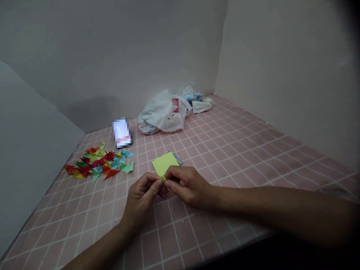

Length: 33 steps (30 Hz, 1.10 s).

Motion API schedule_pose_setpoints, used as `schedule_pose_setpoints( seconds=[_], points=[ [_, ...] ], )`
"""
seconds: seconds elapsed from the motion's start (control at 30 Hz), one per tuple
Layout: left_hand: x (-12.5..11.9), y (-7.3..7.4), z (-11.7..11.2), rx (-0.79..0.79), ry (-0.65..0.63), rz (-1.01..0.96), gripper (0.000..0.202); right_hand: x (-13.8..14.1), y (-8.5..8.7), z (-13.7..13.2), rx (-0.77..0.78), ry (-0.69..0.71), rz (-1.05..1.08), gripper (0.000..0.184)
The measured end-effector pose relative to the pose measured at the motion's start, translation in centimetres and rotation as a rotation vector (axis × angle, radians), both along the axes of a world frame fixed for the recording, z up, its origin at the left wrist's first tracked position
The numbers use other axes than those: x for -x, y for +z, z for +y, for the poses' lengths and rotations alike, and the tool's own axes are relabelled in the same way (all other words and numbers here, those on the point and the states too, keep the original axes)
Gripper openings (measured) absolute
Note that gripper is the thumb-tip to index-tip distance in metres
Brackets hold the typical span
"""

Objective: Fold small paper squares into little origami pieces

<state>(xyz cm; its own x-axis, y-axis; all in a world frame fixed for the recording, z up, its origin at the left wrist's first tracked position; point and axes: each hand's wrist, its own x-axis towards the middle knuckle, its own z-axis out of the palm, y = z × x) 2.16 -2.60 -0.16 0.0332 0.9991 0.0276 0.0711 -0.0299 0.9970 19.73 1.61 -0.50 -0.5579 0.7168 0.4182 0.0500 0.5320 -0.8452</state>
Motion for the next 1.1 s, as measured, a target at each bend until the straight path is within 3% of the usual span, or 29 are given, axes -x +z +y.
schedule_pose_setpoints(
  seconds=[0.2, 0.5, 0.7, 0.8, 0.9, 1.0, 1.1],
  points=[
    [0.0, 0.2, 0.0, 0.053, -0.067, -0.016, 0.015, 0.0, -0.1, 0.4, -0.014, -0.037, -0.037, 0.02],
    [0.0, 0.8, 0.2, 0.065, -0.192, 0.139, 0.023, 0.1, -0.4, 0.5, 0.072, -0.004, -0.051, 0.029],
    [0.4, 0.1, 0.6, 0.147, -0.148, 0.019, 0.026, 0.2, -0.6, 0.7, 0.277, -0.005, -0.025, 0.028],
    [0.3, -0.4, 0.6, 0.172, -0.093, -0.06, 0.03, 0.2, -0.5, 0.6, 0.284, -0.08, 0.006, 0.027],
    [0.0, -0.6, 0.4, 0.171, -0.115, -0.068, 0.031, 0.3, -0.5, 0.3, 0.278, -0.111, 0.041, 0.027],
    [-0.1, -0.6, 0.2, 0.143, -0.17, -0.032, 0.025, 0.4, -0.6, -0.1, 0.28, -0.075, 0.06, 0.028],
    [0.1, -0.6, 0.1, 0.093, -0.171, -0.032, 0.024, 0.6, -0.8, -0.1, 0.412, 0.031, 0.14, 0.026]
  ],
)
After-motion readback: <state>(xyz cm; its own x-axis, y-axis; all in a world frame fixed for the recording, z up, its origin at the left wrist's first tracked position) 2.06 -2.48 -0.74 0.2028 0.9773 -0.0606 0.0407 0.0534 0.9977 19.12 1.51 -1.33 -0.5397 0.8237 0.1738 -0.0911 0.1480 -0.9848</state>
